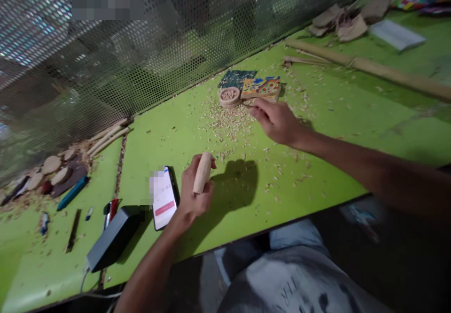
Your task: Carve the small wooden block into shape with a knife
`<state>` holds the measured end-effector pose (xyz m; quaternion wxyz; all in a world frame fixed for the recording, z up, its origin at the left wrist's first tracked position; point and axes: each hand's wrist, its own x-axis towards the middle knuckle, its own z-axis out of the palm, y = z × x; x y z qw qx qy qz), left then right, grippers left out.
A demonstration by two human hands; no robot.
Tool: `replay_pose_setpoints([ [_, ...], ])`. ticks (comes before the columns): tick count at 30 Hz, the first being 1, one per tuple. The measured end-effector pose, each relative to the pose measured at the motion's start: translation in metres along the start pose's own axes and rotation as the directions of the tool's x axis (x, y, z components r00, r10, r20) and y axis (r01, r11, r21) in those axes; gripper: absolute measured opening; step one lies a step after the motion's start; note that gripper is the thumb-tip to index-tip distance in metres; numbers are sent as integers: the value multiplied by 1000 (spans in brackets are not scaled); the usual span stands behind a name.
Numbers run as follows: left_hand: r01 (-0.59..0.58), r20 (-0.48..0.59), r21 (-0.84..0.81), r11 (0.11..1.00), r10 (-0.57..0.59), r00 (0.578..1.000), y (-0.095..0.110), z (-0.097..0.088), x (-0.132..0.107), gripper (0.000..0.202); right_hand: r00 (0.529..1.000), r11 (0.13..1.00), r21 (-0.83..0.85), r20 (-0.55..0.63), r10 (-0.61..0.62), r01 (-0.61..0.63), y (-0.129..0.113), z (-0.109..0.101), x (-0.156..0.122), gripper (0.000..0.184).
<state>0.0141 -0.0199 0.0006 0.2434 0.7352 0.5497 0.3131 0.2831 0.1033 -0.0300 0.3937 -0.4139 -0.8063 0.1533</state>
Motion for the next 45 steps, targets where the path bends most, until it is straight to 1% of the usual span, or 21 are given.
replay_pose_setpoints([
  [1,-8,0,24,1000,8,1000,0,0,1,41,1000,999,26,10,-24,23,-4,0,-2,41],
  [2,-17,7,43,999,17,1000,-1,0,1,41,996,997,52,62,-60,57,-10,1,-5,41],
  [3,-25,9,62,998,24,1000,-3,1,2,42,984,992,76,139,-107,97,-19,5,-10,41],
  [5,-30,3,113,993,30,1000,-9,4,3,45,941,977,111,266,-208,184,-39,15,-21,41],
  [6,-36,-1,144,989,36,999,-12,5,3,46,917,965,124,303,-258,231,-48,19,-27,41],
  [8,-65,-8,199,978,68,998,-17,8,2,47,874,936,141,336,-351,321,-60,27,-36,43],
  [9,-83,-8,218,972,87,996,-19,9,1,48,859,924,140,340,-383,356,-63,29,-39,44],
  [11,-109,1,248,963,112,994,-21,9,0,51,844,910,116,342,-412,397,-65,30,-42,46],
  [16,-128,5,315,940,133,991,-21,9,-2,54,850,909,33,344,-400,414,-64,27,-41,50],
  [20,-169,16,353,920,174,985,-21,9,-1,54,841,888,-33,338,-422,458,-68,26,-42,55],
  [25,-187,26,394,900,193,981,-20,10,-1,52,823,869,-35,342,-454,494,-67,26,-42,52],
  [32,-168,41,344,924,164,986,-19,10,-1,54,838,873,-45,310,-450,486,-59,25,-38,48],
  [36,-144,27,313,939,143,989,-16,12,-2,55,833,851,-70,260,-488,520,-56,22,-36,44],
  [39,-135,23,292,947,134,991,-14,13,-2,55,830,843,-81,250,-499,531,-54,21,-34,44],
  [45,-97,56,156,983,90,994,-12,15,-1,53,814,821,-89,226,-535,564,-48,20,-33,42],
])
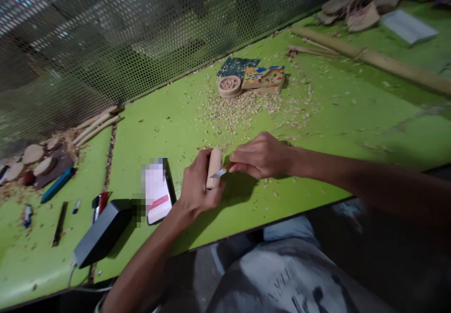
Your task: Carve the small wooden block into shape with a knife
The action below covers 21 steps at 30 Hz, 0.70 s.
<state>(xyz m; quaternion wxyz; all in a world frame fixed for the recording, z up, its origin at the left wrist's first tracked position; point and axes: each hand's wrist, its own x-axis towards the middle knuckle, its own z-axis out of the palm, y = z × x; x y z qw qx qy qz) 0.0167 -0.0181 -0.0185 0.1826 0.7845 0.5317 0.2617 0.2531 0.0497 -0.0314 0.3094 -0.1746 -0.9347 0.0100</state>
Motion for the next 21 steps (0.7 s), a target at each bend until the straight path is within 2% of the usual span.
replay_pose_setpoints([
  [8,136,42,-138,981,-131,990,7,-6,7,45,992,997,-70,-125,-35,26,12,5,3,39],
  [11,136,69,-143,980,-127,990,5,-4,8,44,992,997,-67,-123,-32,24,15,8,4,40],
  [14,77,63,-43,996,-74,995,-2,-1,8,50,998,997,-70,-48,-35,32,18,9,2,43],
  [17,38,24,140,989,-42,999,-11,-4,9,57,998,994,-92,12,-61,61,23,7,-3,44],
  [19,69,-21,242,968,-66,998,-17,-11,9,62,1000,996,-82,23,-13,15,30,5,-8,46],
  [21,119,-90,283,952,-97,991,-22,-19,10,63,994,993,-63,26,104,-103,38,3,-13,50],
])
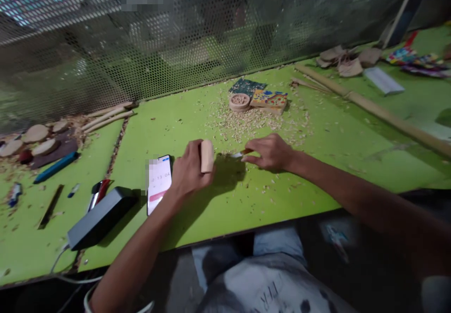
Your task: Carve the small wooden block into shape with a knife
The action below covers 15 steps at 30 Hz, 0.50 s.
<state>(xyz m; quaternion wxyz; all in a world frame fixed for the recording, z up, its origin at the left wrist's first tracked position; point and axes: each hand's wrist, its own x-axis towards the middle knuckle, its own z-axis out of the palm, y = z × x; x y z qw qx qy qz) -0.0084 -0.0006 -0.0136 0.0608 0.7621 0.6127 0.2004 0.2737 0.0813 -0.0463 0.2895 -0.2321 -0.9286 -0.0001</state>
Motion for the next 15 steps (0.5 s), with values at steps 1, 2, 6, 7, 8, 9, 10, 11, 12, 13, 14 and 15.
replay_pose_setpoints([
  [1,20,-28,23,1000,-19,999,-3,-2,1,63,997,997,4,6,72,-72,4,0,-2,51],
  [2,33,-41,31,999,-32,999,-5,-4,1,63,990,990,-1,11,142,-142,7,0,-2,51],
  [6,27,-32,-1,1000,-27,999,-2,-2,1,64,959,958,-60,14,282,-281,5,5,0,37],
  [7,17,-31,-13,1000,-17,999,0,-1,1,64,959,957,-69,12,284,-283,1,7,2,34],
  [8,8,-34,-22,1000,-9,999,2,1,1,64,960,958,-73,12,278,-277,-5,9,5,31],
  [9,3,-38,-27,1000,-4,999,4,2,1,63,963,961,-74,14,269,-267,-12,11,7,28],
  [10,0,-43,-27,1000,-1,999,6,3,1,62,966,964,-73,17,259,-257,-20,13,10,25],
  [11,-1,-49,-24,1000,0,999,6,4,1,61,968,967,-71,20,249,-247,-28,14,14,21],
  [12,0,-53,-19,1000,-1,999,6,5,1,60,971,969,-68,22,239,-237,-35,16,17,18],
  [13,2,-56,-16,1000,-3,998,6,6,1,60,973,972,-65,24,229,-227,-42,18,21,17],
  [14,3,-57,-14,1000,-4,998,5,7,2,60,975,974,-62,26,220,-218,-47,20,24,17],
  [15,4,-53,-16,1000,-4,999,4,8,2,60,977,976,-60,29,212,-209,-50,22,28,18],
])
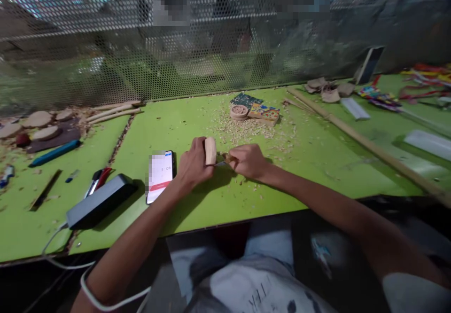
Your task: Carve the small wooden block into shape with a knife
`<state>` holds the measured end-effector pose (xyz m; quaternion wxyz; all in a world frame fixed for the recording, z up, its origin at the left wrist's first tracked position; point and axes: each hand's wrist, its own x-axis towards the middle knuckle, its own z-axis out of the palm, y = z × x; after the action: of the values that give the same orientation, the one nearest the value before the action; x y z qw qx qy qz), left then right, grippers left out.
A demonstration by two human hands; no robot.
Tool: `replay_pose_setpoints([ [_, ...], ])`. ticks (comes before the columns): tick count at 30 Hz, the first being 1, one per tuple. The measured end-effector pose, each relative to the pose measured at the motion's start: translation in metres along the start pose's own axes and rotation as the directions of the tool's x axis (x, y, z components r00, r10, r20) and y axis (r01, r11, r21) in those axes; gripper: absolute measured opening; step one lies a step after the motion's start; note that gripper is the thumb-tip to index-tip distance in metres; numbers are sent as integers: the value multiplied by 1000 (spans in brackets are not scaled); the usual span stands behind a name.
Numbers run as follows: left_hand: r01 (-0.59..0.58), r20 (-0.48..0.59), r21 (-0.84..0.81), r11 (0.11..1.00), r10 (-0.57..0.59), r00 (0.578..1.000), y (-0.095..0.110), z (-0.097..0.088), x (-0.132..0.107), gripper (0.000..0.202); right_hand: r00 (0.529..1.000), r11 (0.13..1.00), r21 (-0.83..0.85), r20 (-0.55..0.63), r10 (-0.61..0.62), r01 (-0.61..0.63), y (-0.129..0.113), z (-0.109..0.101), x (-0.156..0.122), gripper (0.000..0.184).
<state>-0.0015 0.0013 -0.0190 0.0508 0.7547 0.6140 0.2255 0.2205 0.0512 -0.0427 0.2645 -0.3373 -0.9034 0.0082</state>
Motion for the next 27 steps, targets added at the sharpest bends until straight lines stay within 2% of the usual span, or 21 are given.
replay_pose_setpoints([
  [6,-11,42,-25,1000,12,999,0,3,-1,58,999,999,-10,28,-38,39,-1,9,7,15],
  [10,-14,43,-47,999,16,999,4,3,-2,57,998,999,-16,45,-42,43,2,13,5,22],
  [27,-58,57,-99,993,64,996,6,8,-6,55,997,999,-28,64,-42,44,9,16,3,22],
])
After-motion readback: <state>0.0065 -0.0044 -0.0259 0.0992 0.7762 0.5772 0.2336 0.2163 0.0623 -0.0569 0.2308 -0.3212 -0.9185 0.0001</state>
